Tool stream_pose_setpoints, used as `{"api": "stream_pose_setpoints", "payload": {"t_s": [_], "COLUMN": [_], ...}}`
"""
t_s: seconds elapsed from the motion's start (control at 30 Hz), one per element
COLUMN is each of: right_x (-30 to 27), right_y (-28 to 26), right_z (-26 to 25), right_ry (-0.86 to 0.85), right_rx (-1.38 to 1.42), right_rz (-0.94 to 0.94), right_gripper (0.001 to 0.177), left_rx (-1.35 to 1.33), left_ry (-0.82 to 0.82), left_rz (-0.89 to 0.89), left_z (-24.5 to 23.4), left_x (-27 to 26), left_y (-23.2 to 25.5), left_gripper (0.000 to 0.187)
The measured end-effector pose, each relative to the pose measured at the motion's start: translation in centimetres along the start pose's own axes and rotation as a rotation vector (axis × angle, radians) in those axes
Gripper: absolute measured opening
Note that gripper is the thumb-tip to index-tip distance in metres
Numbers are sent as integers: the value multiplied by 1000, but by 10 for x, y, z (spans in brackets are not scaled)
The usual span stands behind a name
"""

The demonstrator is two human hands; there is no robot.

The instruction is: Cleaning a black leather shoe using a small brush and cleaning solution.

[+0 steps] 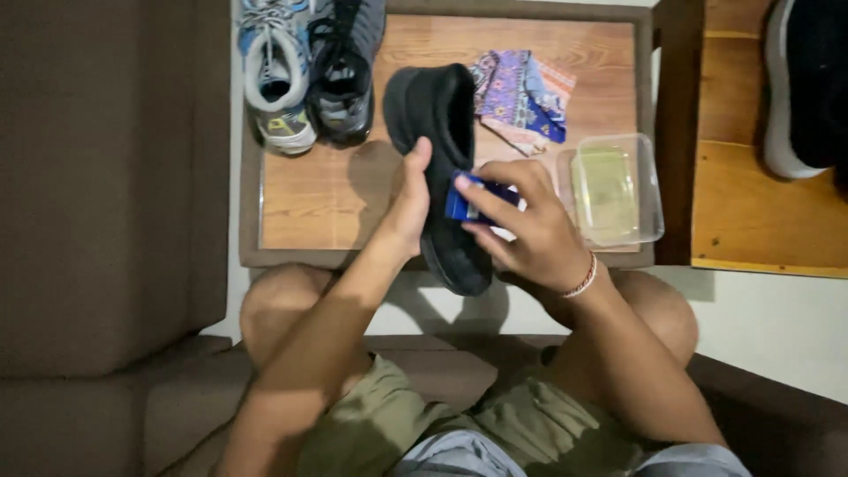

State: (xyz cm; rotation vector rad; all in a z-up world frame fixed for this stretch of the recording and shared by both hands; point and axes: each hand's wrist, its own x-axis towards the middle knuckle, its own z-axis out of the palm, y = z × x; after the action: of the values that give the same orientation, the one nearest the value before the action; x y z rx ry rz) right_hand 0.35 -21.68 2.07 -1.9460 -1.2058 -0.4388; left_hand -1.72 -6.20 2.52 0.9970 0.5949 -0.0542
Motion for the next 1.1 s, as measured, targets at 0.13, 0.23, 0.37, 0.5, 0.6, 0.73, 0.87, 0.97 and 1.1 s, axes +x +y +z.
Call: {"api": "stream_pose_setpoints", "payload": {"t_s": [0.13, 0.23, 0.37, 0.5, 0.6, 0.73, 0.87, 0.97, 1.1], "right_x": [13, 5, -10, -1, 18, -5, -9, 6, 7], "right_y": [15, 13, -3, 1, -3, 1, -5, -3, 3], "right_z": [-4, -2, 4, 2, -4, 5, 3, 1, 1], "right_ry": [46, 52, -55, 3, 51, -71, -138, -70, -42], "right_rx": [-32, 59, 146, 61, 64, 169, 195, 135, 199], "right_rz": [-30, 6, 40, 0, 10, 57, 45, 23, 42], "right_gripper": [51, 49, 47, 46, 41, 45, 38, 38, 37], "left_rx": [-189, -330, -388, -315, -225, -288, -389, -412, -435], "left_ry": [-156, -226, -160, -69, -15, 2, 8, -58, -83], "left_rz": [-6, -73, 16, -32, -85, -77, -74, -132, -150], "left_z": [-5, -14, -36, -7, -3, -23, -32, -18, -12], "left_x": [9, 15, 46, 13, 14, 33, 40, 30, 26], "left_y": [-2, -10, -28, -15, -1, 8, 1, -3, -8], "left_gripper": [72, 69, 67, 59, 68, 65, 64, 65, 64]}}
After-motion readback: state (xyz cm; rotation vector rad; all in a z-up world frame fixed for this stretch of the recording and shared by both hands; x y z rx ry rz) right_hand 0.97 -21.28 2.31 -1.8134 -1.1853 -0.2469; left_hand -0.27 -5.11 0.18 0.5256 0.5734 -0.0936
